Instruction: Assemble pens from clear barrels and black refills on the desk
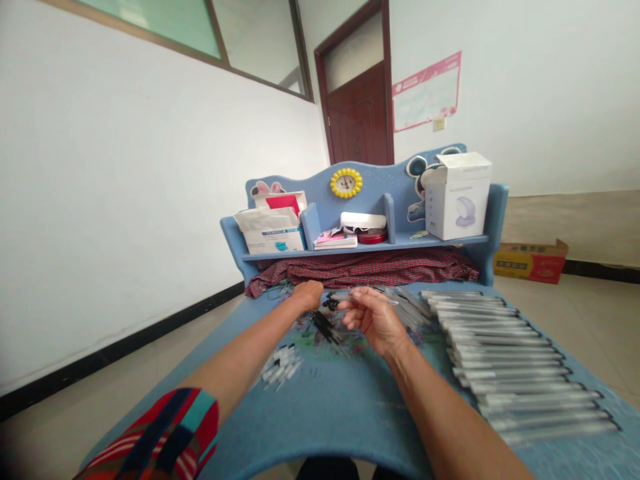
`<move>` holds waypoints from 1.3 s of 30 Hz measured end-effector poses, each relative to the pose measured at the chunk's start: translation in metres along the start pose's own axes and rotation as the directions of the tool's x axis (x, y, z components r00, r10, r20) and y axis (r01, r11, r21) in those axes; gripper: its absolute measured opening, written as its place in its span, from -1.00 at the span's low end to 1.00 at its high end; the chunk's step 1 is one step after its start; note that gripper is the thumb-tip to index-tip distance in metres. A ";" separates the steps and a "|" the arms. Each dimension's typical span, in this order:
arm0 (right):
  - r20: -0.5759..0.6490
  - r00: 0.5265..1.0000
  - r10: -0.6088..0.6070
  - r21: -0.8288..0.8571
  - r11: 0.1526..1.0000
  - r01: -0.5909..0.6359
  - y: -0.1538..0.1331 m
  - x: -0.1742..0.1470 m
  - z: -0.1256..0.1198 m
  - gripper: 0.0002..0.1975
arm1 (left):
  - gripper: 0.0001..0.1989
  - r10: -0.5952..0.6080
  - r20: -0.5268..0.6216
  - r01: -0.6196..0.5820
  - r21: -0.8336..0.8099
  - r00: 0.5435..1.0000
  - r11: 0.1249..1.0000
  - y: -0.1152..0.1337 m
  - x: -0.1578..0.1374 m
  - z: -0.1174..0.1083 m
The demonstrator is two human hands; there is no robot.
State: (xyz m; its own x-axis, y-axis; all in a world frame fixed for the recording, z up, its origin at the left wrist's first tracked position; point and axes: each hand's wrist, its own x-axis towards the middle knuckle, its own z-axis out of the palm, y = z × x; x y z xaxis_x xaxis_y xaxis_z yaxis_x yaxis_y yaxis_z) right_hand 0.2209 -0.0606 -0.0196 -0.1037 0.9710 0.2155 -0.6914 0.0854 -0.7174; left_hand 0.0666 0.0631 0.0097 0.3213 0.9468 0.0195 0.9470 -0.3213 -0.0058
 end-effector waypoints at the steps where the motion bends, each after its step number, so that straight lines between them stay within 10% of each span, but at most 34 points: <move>1: -0.005 1.000 0.001 -0.003 1.000 -0.001 0.000 0.000 0.000 -0.88 | -0.68 -0.020 -0.011 0.019 -0.033 1.000 0.999 -0.001 -0.001 0.000; 10: 0.004 1.000 0.011 -0.004 1.000 -0.011 0.000 -0.001 0.002 -0.87 | -0.75 -0.089 -0.085 0.026 -0.565 0.992 0.825 -0.016 -0.028 -0.009; 15: 0.012 1.000 0.013 -0.022 1.000 -0.013 0.003 -0.002 0.003 -0.85 | -0.81 -0.026 0.021 0.022 -1.000 0.999 0.020 -0.012 -0.062 -0.013; 18: 0.016 1.000 0.010 -0.028 1.000 -0.009 0.005 -0.002 0.004 -0.84 | -0.82 -0.006 0.049 0.047 -0.988 0.999 -0.145 -0.005 -0.077 -0.013; 39: 0.027 1.000 0.015 -0.077 0.997 -0.013 0.007 -0.002 0.000 -0.86 | -0.81 0.031 0.013 0.019 -0.982 0.999 -0.189 0.010 -0.089 -0.003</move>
State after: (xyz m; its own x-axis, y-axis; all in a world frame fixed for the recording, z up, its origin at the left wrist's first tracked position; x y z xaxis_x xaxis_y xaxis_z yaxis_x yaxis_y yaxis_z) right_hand 0.2162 -0.0625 -0.0246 -0.1334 0.9656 0.2230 -0.6328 0.0902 -0.7690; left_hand 0.0477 -0.0247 0.0113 0.3509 0.9364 0.0063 -0.1734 0.0583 0.9831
